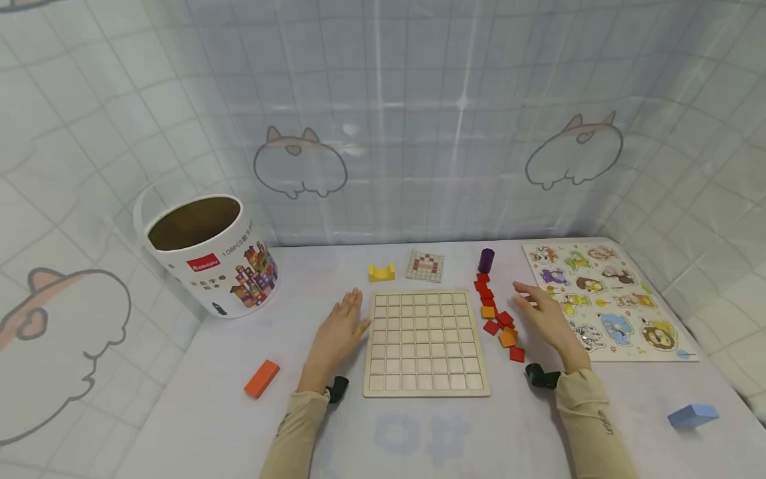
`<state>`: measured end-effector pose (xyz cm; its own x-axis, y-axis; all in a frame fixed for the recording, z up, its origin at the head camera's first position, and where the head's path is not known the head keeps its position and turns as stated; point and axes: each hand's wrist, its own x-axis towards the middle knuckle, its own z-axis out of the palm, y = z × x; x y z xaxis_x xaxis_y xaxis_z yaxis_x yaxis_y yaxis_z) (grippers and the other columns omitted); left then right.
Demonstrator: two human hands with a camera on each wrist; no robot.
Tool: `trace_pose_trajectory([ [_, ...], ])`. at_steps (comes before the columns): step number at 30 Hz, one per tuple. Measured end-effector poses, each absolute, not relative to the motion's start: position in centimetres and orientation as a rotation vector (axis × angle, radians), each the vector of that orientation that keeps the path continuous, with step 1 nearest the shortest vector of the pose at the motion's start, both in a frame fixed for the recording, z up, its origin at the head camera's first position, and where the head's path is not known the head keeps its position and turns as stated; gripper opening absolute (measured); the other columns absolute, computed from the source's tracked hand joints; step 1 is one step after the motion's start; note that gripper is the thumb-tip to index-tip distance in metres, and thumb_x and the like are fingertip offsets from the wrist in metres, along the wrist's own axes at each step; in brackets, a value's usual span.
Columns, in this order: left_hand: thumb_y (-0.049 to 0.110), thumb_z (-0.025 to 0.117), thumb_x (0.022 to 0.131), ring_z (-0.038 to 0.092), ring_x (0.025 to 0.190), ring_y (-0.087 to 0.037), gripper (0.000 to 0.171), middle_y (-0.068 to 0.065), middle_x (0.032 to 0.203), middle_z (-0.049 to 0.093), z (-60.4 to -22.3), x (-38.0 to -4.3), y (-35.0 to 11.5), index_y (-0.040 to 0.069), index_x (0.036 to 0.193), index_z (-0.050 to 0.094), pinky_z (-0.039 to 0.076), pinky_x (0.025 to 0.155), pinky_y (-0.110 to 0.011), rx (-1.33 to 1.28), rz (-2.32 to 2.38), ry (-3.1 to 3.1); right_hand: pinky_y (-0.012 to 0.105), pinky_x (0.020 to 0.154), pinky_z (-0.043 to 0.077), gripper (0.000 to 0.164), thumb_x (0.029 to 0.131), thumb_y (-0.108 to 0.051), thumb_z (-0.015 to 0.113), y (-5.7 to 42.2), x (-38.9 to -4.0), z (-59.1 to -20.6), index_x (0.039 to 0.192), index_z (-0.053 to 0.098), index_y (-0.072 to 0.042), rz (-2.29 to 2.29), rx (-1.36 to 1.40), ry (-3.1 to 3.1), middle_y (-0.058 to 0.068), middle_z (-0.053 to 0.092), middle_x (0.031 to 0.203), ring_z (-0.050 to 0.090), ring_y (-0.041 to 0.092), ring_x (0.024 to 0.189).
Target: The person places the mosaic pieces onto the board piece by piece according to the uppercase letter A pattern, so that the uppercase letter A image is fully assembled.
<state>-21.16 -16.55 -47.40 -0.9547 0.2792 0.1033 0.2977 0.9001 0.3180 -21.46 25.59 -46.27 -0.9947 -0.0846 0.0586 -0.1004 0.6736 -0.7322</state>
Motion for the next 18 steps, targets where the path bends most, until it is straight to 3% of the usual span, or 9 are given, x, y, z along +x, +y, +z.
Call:
trace_pose_trajectory([
  [9,0.026,0.038,0.105,0.016,0.150,-0.035,0.059,-0.019,0.161,0.015,-48.4,-21.1,-15.5,-0.004,0.152,0.018,0.016,0.123,-0.051,-0.598,-0.750,-3.115,0.059,0.114,0.029,0.048,0.104,-0.029,0.044,26.1,-22.5,-48.9,0.141,0.046,0.000,1.603,0.179,-2.814,0.025,0.051,0.140,0.039,0.042,0.135],
  [12,0.024,0.037,0.105,0.016,0.150,-0.036,0.058,-0.020,0.161,0.015,-48.7,-21.2,-15.4,-0.005,0.152,0.019,0.016,0.123,-0.051,-0.639,-0.735,-3.131,0.037,0.111,0.040,0.043,0.102,-0.022,0.049,26.5,-22.6,-49.4,0.139,0.049,0.000,1.647,0.238,-2.819,0.023,0.053,0.138,0.049,0.030,0.126],
  [15,0.023,0.037,0.105,0.017,0.149,-0.037,0.058,-0.021,0.160,0.016,-48.9,-21.3,-15.3,-0.006,0.151,0.019,0.016,0.123,-0.052,-0.682,-0.679,-3.131,0.012,0.095,0.045,0.040,0.099,-0.015,0.053,26.9,-22.6,-49.6,0.136,0.053,0.001,1.658,0.295,-2.823,0.023,0.055,0.136,0.055,0.009,0.111],
  [18,0.023,0.038,0.104,0.017,0.149,-0.037,0.058,-0.021,0.160,0.016,-49.2,-21.3,-15.1,-0.005,0.152,0.020,0.017,0.122,-0.053,-0.710,-0.628,-3.120,0.005,0.087,0.043,0.038,0.096,-0.010,0.056,27.3,-22.6,-49.7,0.133,0.056,0.001,1.654,0.358,-2.833,0.024,0.056,0.134,0.054,-0.001,0.105],
])
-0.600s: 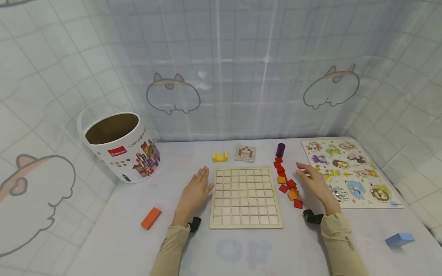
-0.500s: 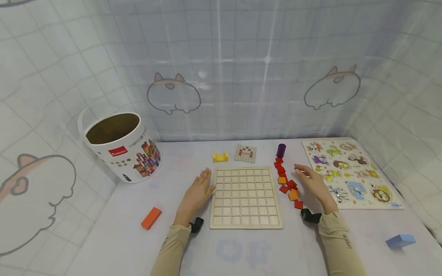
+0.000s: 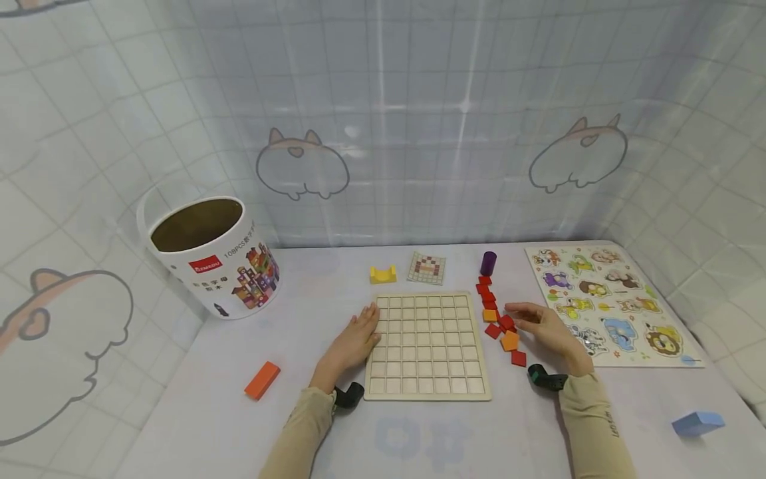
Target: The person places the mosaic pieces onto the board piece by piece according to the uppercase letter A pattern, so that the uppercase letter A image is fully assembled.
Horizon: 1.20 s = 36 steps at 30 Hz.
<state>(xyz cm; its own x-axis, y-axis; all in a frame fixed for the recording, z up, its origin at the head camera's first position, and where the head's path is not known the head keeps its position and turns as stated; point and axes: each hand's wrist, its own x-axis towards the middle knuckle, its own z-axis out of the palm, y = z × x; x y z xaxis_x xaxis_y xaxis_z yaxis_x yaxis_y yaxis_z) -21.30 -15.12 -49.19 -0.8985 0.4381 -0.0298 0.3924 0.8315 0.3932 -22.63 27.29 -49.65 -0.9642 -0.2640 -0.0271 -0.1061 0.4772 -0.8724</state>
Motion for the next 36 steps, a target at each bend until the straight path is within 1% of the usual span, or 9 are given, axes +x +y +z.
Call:
trace_pose_trajectory([
  [2,0.025,0.038,0.104,0.017,0.149,-0.036,0.058,-0.019,0.161,0.016,-49.4,-21.2,-15.0,-0.004,0.152,0.020,0.016,0.123,-0.054,0.668,0.565,2.901,0.005,0.088,0.043,0.037,0.095,-0.009,0.058,27.5,-22.6,-49.7,0.131,0.058,-0.001,-1.464,-0.350,2.560,0.022,0.057,0.134,0.055,0.003,0.109],
  [6,0.026,0.038,0.105,0.017,0.150,-0.035,0.058,-0.017,0.161,0.017,-49.7,-20.8,-14.9,-0.003,0.152,0.022,0.017,0.123,-0.053,0.686,0.548,2.928,0.007,0.090,0.043,0.036,0.093,-0.008,0.061,27.6,-22.5,-50.0,0.129,0.061,-0.004,-1.405,-0.383,2.572,0.019,0.058,0.135,0.056,0.018,0.118],
  [11,0.026,0.038,0.105,0.018,0.150,-0.033,0.057,-0.017,0.161,0.018,-49.7,-20.5,-14.9,-0.002,0.152,0.022,0.018,0.123,-0.052,0.677,0.520,2.929,0.008,0.089,0.045,0.034,0.091,-0.008,0.065,27.0,-22.5,-50.3,0.124,0.065,-0.005,-1.405,-0.358,2.594,0.018,0.061,0.130,0.058,0.025,0.115],
  [14,0.025,0.038,0.105,0.019,0.149,-0.034,0.057,-0.018,0.161,0.018,-49.4,-20.5,-14.9,-0.003,0.152,0.023,0.018,0.123,-0.052,0.677,0.510,2.917,0.017,0.092,0.046,0.033,0.090,-0.011,0.067,26.5,-22.5,-50.3,0.122,0.066,-0.005,-1.393,-0.310,2.628,0.018,0.062,0.128,0.057,0.028,0.113],
  [17,0.022,0.038,0.105,0.019,0.149,-0.034,0.055,-0.019,0.161,0.017,-49.1,-20.6,-14.8,-0.004,0.151,0.023,0.018,0.123,-0.052,0.688,0.510,2.900,0.037,0.101,0.047,0.030,0.092,-0.012,0.066,26.2,-22.5,-50.1,0.121,0.068,-0.005,-1.384,-0.237,2.655,0.020,0.061,0.128,0.054,0.033,0.115],
  [21,0.020,0.038,0.105,0.019,0.149,-0.034,0.055,-0.020,0.161,0.016,-49.1,-21.1,-14.7,-0.005,0.151,0.023,0.017,0.123,-0.052,0.705,0.512,2.876,0.058,0.107,0.039,0.028,0.095,-0.014,0.062,26.4,-22.5,-50.0,0.120,0.068,-0.004,-1.364,-0.233,2.691,0.023,0.060,0.129,0.050,0.040,0.121],
  [28,0.019,0.040,0.104,0.020,0.149,-0.035,0.055,-0.021,0.160,0.018,-49.0,-21.3,-14.5,-0.006,0.150,0.024,0.019,0.122,-0.053,0.694,0.520,2.884,0.060,0.108,0.037,0.033,0.096,-0.024,0.061,26.8,-22.4,-50.0,0.121,0.068,-0.004,-1.357,-0.311,2.705,0.023,0.059,0.130,0.049,0.042,0.125],
  [32,0.021,0.040,0.105,0.021,0.149,-0.033,0.055,-0.018,0.161,0.017,-48.9,-20.9,-14.5,-0.004,0.151,0.023,0.020,0.122,-0.050,0.637,0.478,2.884,0.059,0.108,0.037,0.032,0.094,-0.024,0.063,26.6,-22.4,-50.1,0.118,0.069,-0.004,-1.378,-0.297,2.686,0.022,0.060,0.129,0.049,0.042,0.125],
  [36,0.021,0.039,0.105,0.022,0.149,-0.032,0.055,-0.018,0.161,0.018,-48.7,-20.4,-14.3,-0.003,0.152,0.023,0.021,0.122,-0.049,0.624,0.487,2.885,0.052,0.105,0.043,0.029,0.093,-0.022,0.066,26.5,-22.3,-50.2,0.116,0.071,-0.006,-1.355,-0.230,2.720,0.019,0.063,0.126,0.053,0.037,0.121],
])
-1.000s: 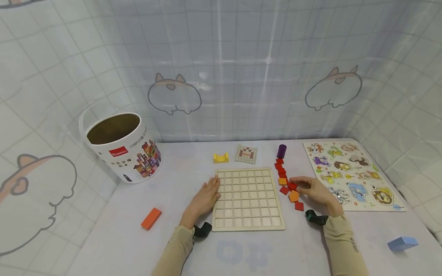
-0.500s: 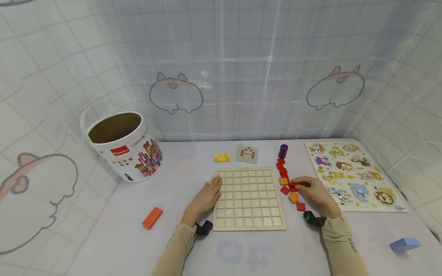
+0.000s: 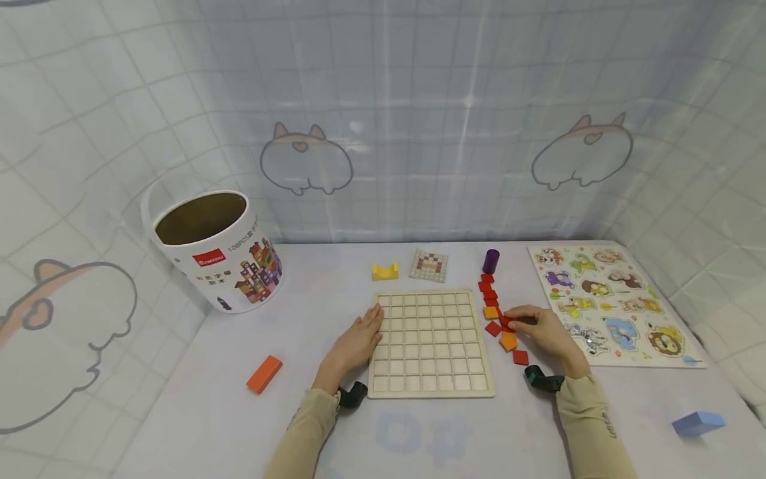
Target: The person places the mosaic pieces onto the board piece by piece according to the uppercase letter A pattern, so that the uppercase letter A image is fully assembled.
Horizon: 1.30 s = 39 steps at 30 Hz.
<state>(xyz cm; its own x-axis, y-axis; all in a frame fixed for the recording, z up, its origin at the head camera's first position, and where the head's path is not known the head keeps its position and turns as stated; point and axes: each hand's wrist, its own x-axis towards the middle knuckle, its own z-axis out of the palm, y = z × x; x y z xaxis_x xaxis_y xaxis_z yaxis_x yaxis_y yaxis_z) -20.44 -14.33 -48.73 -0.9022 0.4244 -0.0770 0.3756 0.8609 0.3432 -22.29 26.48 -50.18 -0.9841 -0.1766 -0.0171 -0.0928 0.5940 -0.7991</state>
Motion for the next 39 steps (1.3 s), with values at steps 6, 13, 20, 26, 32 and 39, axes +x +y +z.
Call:
trace_pose_trajectory([
  [6,0.019,0.040,0.104,0.023,0.149,-0.032,0.054,-0.018,0.161,0.019,-48.6,-20.3,-14.3,-0.003,0.151,0.025,0.021,0.122,-0.049,0.620,0.506,2.894,0.018,0.081,0.049,0.031,0.091,-0.023,0.068,26.5,-22.8,-49.9,0.117,0.070,-0.006,-1.328,-0.163,2.790,0.016,0.067,0.120,0.058,0.021,0.101],
  [13,0.017,0.040,0.104,0.024,0.148,-0.033,0.053,-0.019,0.160,0.020,-48.6,-20.3,-14.4,-0.004,0.150,0.026,0.022,0.122,-0.050,0.644,0.506,2.900,0.017,0.075,0.047,0.035,0.089,-0.025,0.071,25.3,-23.2,-48.4,0.118,0.069,-0.005,-1.415,-0.142,2.781,0.017,0.068,0.116,0.057,0.010,0.088],
  [20,0.017,0.041,0.104,0.024,0.148,-0.033,0.052,-0.019,0.160,0.021,-48.7,-20.3,-14.5,-0.004,0.150,0.027,0.021,0.122,-0.051,0.629,0.526,2.899,0.020,0.061,0.053,0.033,0.090,-0.016,0.069,22.3,-24.2,-47.5,0.119,0.067,-0.001,-1.589,-0.245,2.705,0.020,0.066,0.108,0.059,0.007,0.079],
  [26,0.019,0.038,0.105,0.022,0.149,-0.031,0.053,-0.016,0.161,0.018,-48.8,-20.6,-14.2,-0.001,0.152,0.025,0.020,0.123,-0.049,0.627,0.505,2.893,0.021,0.062,0.051,0.030,0.090,-0.015,0.069,18.8,-25.5,-46.8,0.118,0.069,-0.004,-1.624,-0.304,2.633,0.019,0.068,0.109,0.060,0.014,0.081],
  [32,0.019,0.039,0.105,0.022,0.149,-0.030,0.053,-0.015,0.162,0.017,-48.8,-20.9,-14.2,-0.001,0.152,0.025,0.020,0.123,-0.048,0.623,0.500,2.893,0.024,0.070,0.054,0.030,0.090,-0.014,0.069,15.1,-27.0,-46.5,0.117,0.069,-0.002,-1.626,-0.398,2.597,0.020,0.070,0.105,0.066,0.024,0.087],
  [39,0.020,0.039,0.105,0.021,0.149,-0.030,0.053,-0.015,0.162,0.018,-48.6,-20.7,-14.2,-0.001,0.152,0.025,0.020,0.123,-0.048,0.620,0.489,2.894,0.025,0.077,0.054,0.027,0.090,-0.014,0.069,12.0,-28.7,-48.1,0.115,0.071,-0.006,-1.587,-0.401,2.586,0.017,0.069,0.112,0.064,0.026,0.095],
])
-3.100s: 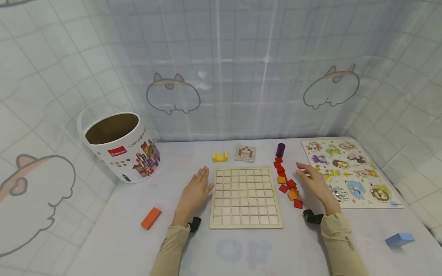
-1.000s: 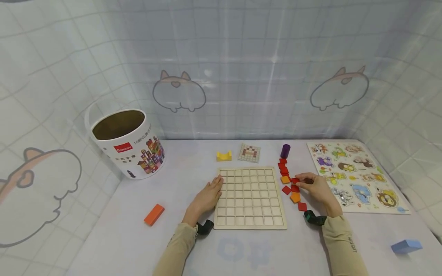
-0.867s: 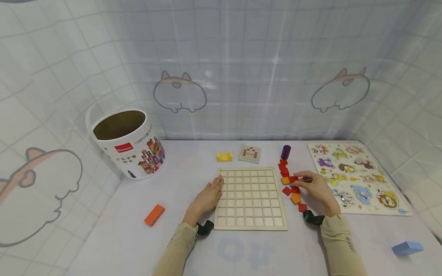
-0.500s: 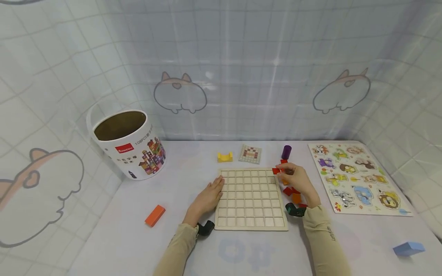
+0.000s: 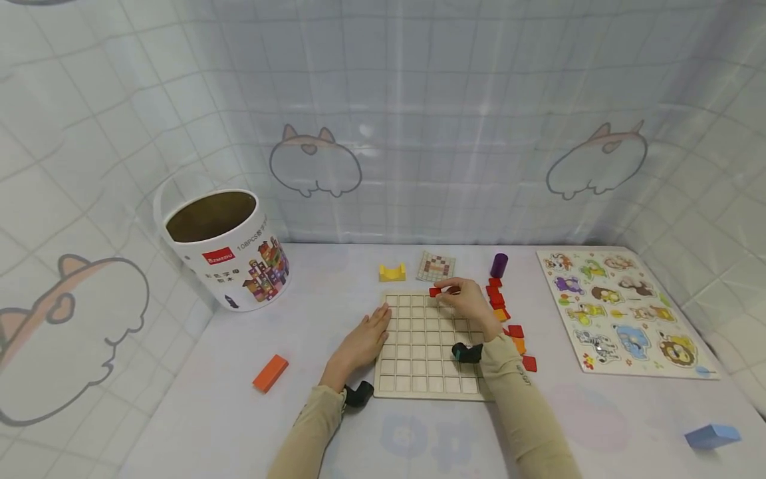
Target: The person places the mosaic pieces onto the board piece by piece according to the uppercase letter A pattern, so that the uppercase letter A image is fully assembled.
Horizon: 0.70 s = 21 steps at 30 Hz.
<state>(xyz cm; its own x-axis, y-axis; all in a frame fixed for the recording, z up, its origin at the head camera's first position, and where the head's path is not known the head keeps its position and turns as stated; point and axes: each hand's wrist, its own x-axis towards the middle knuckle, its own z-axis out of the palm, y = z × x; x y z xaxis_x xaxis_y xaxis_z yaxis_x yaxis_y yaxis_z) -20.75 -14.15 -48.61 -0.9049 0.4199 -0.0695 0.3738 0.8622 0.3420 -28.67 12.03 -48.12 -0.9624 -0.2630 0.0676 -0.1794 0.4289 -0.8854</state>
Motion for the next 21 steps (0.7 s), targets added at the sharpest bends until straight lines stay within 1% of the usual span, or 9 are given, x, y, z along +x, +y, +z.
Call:
trace_pose_trajectory([
  [4,0.019,0.039,0.105,0.022,0.149,-0.031,0.052,-0.017,0.161,0.019,-48.5,-20.6,-14.1,-0.002,0.151,0.026,0.021,0.122,-0.049,0.625,0.505,2.898,0.025,0.073,0.050,0.026,0.089,-0.016,0.070,11.2,-28.8,-49.0,0.114,0.071,-0.008,-1.610,-0.322,2.541,0.015,0.070,0.107,0.063,0.022,0.089],
  [7,0.018,0.039,0.105,0.022,0.149,-0.031,0.052,-0.017,0.161,0.019,-48.6,-20.6,-14.1,-0.002,0.151,0.026,0.020,0.123,-0.050,0.627,0.514,2.899,0.024,0.068,0.047,0.027,0.088,-0.016,0.072,10.9,-28.8,-49.5,0.113,0.071,-0.006,-1.643,-0.302,2.537,0.015,0.070,0.100,0.060,0.017,0.081],
  [10,0.019,0.039,0.105,0.021,0.149,-0.031,0.053,-0.016,0.161,0.019,-48.6,-20.7,-14.1,-0.001,0.151,0.026,0.020,0.123,-0.049,0.623,0.516,2.902,0.024,0.067,0.047,0.026,0.087,-0.012,0.072,10.7,-28.8,-49.8,0.111,0.071,-0.003,-1.659,-0.325,2.567,0.016,0.069,0.097,0.058,0.014,0.077],
  [13,0.019,0.039,0.105,0.021,0.149,-0.030,0.053,-0.015,0.161,0.019,-48.5,-20.7,-14.1,-0.001,0.152,0.025,0.020,0.123,-0.049,0.625,0.513,2.905,0.024,0.067,0.048,0.026,0.086,-0.008,0.072,10.5,-28.7,-49.8,0.111,0.071,-0.002,-1.655,-0.327,2.587,0.016,0.069,0.096,0.058,0.014,0.077],
  [17,0.019,0.039,0.105,0.022,0.149,-0.031,0.053,-0.016,0.161,0.019,-48.4,-20.7,-14.0,-0.001,0.152,0.025,0.021,0.123,-0.049,0.630,0.502,2.901,0.025,0.068,0.049,0.025,0.086,-0.005,0.071,10.3,-28.5,-49.8,0.110,0.072,-0.004,-1.650,-0.298,2.589,0.015,0.069,0.096,0.058,0.015,0.077],
  [21,0.019,0.039,0.105,0.022,0.149,-0.031,0.053,-0.016,0.161,0.019,-48.4,-20.6,-13.9,-0.001,0.151,0.026,0.020,0.123,-0.049,0.623,0.498,2.897,0.025,0.067,0.049,0.024,0.086,-0.005,0.071,10.2,-28.2,-49.8,0.110,0.072,-0.005,-1.642,-0.287,2.592,0.015,0.068,0.096,0.057,0.016,0.077],
])
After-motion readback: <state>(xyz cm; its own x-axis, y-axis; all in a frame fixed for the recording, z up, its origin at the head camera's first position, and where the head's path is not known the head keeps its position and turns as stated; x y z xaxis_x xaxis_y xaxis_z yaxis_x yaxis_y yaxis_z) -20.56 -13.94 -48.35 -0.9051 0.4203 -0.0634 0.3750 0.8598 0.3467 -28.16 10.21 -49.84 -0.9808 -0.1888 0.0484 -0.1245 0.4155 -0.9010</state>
